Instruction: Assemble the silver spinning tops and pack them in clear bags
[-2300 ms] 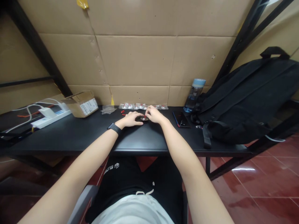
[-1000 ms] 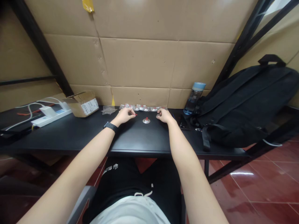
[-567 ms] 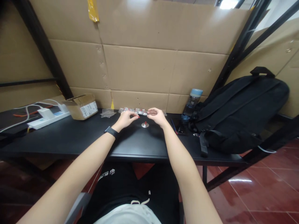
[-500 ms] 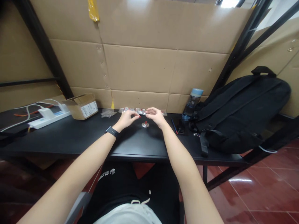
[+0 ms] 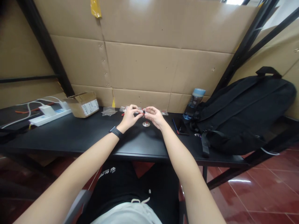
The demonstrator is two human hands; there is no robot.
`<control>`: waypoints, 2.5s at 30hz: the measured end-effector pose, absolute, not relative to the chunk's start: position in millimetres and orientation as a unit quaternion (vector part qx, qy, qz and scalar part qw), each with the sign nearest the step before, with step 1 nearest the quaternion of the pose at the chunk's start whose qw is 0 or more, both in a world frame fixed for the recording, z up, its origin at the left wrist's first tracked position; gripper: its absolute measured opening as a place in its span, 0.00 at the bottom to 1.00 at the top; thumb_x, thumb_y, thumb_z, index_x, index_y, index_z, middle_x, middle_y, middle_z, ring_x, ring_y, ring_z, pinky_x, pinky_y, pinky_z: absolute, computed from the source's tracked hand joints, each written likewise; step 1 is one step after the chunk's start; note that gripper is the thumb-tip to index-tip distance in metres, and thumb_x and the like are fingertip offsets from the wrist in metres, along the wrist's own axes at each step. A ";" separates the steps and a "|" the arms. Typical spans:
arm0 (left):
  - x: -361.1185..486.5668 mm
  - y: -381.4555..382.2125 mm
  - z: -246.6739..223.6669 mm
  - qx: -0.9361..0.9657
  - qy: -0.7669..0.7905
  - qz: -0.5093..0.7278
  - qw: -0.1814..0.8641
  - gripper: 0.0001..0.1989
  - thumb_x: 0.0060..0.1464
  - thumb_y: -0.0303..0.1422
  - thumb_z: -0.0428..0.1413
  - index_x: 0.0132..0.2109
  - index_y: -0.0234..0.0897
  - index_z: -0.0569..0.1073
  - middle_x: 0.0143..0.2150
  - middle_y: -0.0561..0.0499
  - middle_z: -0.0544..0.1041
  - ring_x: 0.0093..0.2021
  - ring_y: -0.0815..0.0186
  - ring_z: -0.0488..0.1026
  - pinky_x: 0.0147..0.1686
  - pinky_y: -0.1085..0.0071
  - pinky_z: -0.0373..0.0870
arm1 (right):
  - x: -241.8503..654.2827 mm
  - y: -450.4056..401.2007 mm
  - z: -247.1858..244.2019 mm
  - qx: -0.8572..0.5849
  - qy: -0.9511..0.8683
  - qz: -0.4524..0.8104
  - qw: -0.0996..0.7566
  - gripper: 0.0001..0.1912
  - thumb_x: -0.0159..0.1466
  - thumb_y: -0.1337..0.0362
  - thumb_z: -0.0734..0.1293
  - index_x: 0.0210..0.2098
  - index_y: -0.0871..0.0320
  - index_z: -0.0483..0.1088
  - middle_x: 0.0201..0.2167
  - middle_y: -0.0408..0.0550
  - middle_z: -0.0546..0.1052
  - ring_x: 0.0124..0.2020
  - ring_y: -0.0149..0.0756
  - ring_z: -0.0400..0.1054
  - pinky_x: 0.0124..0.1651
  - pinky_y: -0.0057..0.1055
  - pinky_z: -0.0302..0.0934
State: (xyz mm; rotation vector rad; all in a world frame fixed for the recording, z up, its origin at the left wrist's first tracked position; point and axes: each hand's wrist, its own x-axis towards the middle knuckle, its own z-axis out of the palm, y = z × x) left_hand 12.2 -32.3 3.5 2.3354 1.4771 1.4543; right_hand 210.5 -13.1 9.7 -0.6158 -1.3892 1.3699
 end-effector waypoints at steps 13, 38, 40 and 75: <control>12.3 -34.9 4.6 0.758 0.457 0.465 0.009 0.07 0.63 0.38 0.60 0.40 0.42 0.82 0.51 0.46 0.74 0.55 0.55 0.69 0.60 0.54 0.62 | 205.8 -14.7 7.3 -0.233 -0.614 0.540 0.525 0.28 0.44 0.63 0.85 0.41 0.53 0.73 0.49 0.46 0.82 0.49 0.38 0.78 0.59 0.40 0.71; 8.4 -24.0 -3.4 0.739 0.475 0.477 0.011 0.03 0.59 0.31 0.62 0.37 0.41 0.82 0.47 0.47 0.74 0.52 0.56 0.71 0.58 0.53 0.65 | 194.5 -7.5 -6.2 -0.240 -0.669 0.457 0.534 0.24 0.47 0.58 0.83 0.38 0.55 0.74 0.54 0.51 0.80 0.55 0.45 0.76 0.63 0.45 0.69; 9.0 -23.1 -4.5 0.737 0.478 0.478 0.017 0.03 0.59 0.31 0.62 0.38 0.41 0.81 0.47 0.46 0.74 0.52 0.56 0.71 0.58 0.54 0.66 | 195.1 -6.5 -5.7 -0.260 -0.673 0.441 0.533 0.24 0.47 0.57 0.83 0.39 0.55 0.74 0.51 0.50 0.82 0.52 0.45 0.78 0.61 0.44 0.70; 3.2 -19.7 -11.7 0.820 0.451 0.349 0.050 0.07 0.59 0.38 0.60 0.40 0.48 0.85 0.50 0.51 0.81 0.54 0.54 0.74 0.58 0.57 0.68 | 212.0 0.2 2.9 -0.341 -0.851 0.139 0.375 0.03 0.58 0.67 0.68 0.28 0.56 0.74 0.38 0.48 0.78 0.44 0.41 0.73 0.50 0.36 0.65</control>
